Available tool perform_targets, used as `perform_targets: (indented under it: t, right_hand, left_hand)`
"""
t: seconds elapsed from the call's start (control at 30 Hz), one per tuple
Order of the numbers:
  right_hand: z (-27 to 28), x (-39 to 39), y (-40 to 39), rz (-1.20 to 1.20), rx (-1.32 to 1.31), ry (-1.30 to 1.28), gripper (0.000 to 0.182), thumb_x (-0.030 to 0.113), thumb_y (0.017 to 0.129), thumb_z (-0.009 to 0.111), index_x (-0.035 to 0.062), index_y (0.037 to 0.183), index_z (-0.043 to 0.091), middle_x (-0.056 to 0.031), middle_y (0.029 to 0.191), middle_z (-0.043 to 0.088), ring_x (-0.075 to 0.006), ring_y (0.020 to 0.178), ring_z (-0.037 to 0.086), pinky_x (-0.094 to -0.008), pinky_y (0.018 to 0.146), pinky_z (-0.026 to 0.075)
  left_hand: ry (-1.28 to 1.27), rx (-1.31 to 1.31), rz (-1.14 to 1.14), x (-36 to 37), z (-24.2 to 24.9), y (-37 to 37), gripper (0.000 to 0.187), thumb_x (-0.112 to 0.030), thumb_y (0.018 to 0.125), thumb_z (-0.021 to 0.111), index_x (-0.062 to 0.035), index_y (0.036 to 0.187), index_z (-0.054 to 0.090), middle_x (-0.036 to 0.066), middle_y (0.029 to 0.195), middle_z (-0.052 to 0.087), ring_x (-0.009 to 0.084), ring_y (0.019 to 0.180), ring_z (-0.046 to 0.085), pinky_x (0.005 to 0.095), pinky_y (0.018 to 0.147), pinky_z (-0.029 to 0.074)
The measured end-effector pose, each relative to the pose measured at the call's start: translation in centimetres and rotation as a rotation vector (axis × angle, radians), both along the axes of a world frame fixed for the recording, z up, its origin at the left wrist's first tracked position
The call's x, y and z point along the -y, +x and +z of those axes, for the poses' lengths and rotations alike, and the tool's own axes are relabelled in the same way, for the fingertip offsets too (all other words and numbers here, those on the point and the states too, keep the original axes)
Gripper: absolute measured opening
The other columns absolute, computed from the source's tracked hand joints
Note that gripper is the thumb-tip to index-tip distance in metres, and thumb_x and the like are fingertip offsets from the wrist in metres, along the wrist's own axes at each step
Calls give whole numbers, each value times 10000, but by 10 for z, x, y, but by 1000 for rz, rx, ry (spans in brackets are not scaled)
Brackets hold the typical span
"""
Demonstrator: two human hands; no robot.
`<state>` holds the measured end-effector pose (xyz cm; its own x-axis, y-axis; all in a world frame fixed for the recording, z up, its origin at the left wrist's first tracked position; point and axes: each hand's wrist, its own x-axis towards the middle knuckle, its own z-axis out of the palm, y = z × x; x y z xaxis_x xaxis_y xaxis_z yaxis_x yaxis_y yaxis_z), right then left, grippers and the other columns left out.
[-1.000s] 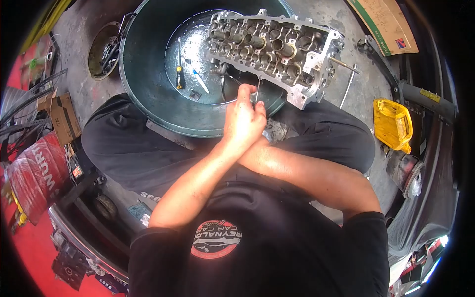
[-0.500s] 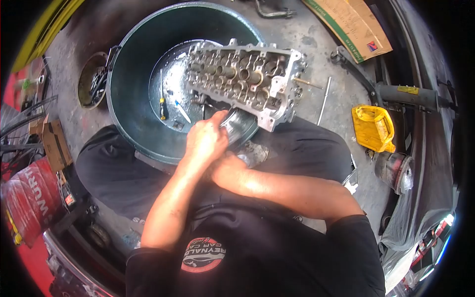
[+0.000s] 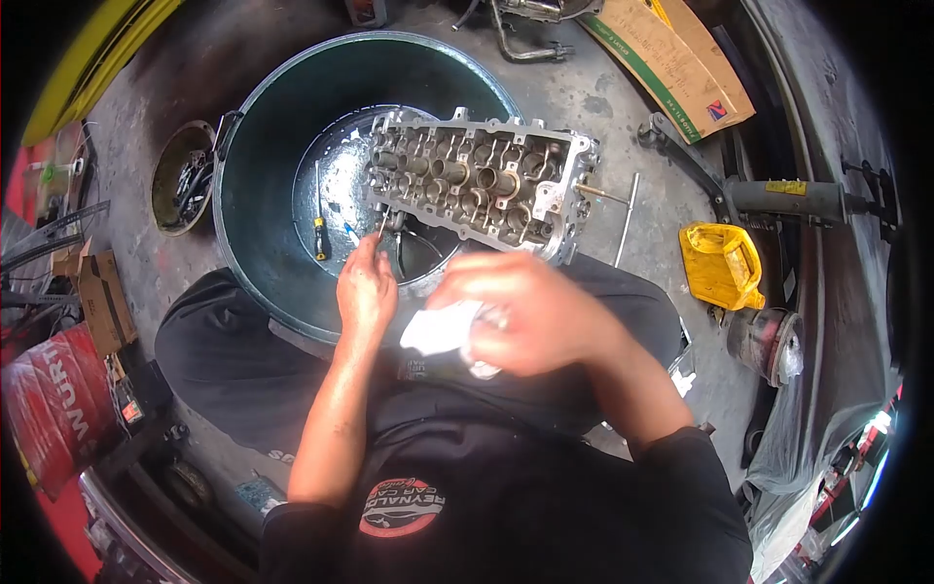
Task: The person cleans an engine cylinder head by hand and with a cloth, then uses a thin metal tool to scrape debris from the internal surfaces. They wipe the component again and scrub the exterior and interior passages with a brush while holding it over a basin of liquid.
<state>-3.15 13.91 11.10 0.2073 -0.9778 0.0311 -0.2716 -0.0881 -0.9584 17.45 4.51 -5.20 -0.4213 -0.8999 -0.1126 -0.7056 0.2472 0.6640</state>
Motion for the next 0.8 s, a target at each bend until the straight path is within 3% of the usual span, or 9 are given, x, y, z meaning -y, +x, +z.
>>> perform_targets:
  t: [0.13, 0.17, 0.23, 0.27, 0.37, 0.57, 0.67, 0.73, 0.8]
  right_hand:
    - [3, 6, -6, 31, 172, 12, 183, 55, 768, 675, -8, 939, 697, -148, 865, 675, -302, 766, 672, -378, 702, 531]
    - [5, 7, 2, 106, 141, 244, 148, 134, 813, 694, 5, 885, 690, -150, 829, 675, -324, 749, 670, -401, 693, 524]
    - [-21, 2, 30, 292, -356, 384, 267, 264, 859, 622, 18, 888, 722, -196, 842, 703, -395, 814, 688, -479, 738, 546]
    - [-31, 1, 45, 422, -590, 437, 261, 244, 844, 619, 16, 882, 742, -206, 869, 719, -387, 851, 705, -493, 767, 558]
    - [-88, -17, 82, 546, -708, 421, 200, 148, 851, 631, 50, 946, 777, -150, 974, 755, -311, 950, 730, -437, 802, 575]
    - [-74, 24, 71, 509, -807, 482, 259, 206, 941, 576, 83, 1090, 748, -120, 1121, 735, -263, 1073, 699, -387, 888, 550]
    - [-139, 16, 100, -1, -483, 507, 306, 231, 977, 525, 68, 1177, 690, -159, 1142, 708, -288, 1110, 671, -375, 928, 526]
    - [-112, 15, 99, -37, -413, 215, 275, 193, 992, 513, 51, 1174, 662, -166, 1092, 699, -269, 1081, 669, -389, 901, 532]
    - [-98, 11, 92, 64, -450, 126, 255, 162, 972, 523, 41, 1146, 666, -166, 1040, 700, -280, 1033, 677, -408, 870, 542]
  left_hand:
    - [-137, -174, -147, 12, 46, -46, 369, -90, 953, 597, -61, 1320, 585, 258, 1064, 687, 429, 955, 682, 493, 804, 540]
    - [-90, -238, -170, 12, 57, -61, 345, -86, 951, 593, -66, 1296, 600, 256, 1027, 693, 437, 923, 683, 498, 797, 542]
    - [-26, -280, -270, 23, 98, -94, 326, -90, 955, 584, -73, 1278, 617, 248, 989, 702, 427, 903, 692, 484, 795, 542]
    - [-10, -256, -342, 31, 113, -109, 328, -99, 961, 580, -76, 1286, 619, 242, 987, 704, 408, 915, 701, 466, 801, 542]
    - [-50, -242, -505, 39, 125, -150, 319, -121, 964, 572, -75, 1276, 624, 238, 964, 705, 397, 909, 705, 457, 793, 541]
    - [-84, -215, -492, 36, 97, -179, 266, -152, 917, 538, -93, 1126, 691, 242, 908, 711, 425, 864, 697, 512, 800, 556]
    - [-100, -234, -484, 25, 99, -179, 291, -173, 903, 543, -94, 1142, 689, 230, 885, 715, 430, 835, 699, 523, 783, 558]
    - [-95, -139, -467, 18, 96, -170, 320, -162, 898, 535, -93, 1183, 663, 223, 869, 712, 434, 813, 696, 529, 771, 554]
    - [-165, -222, -358, 17, 81, -144, 330, -152, 893, 544, -93, 1204, 638, 226, 866, 707, 438, 798, 692, 537, 764, 551]
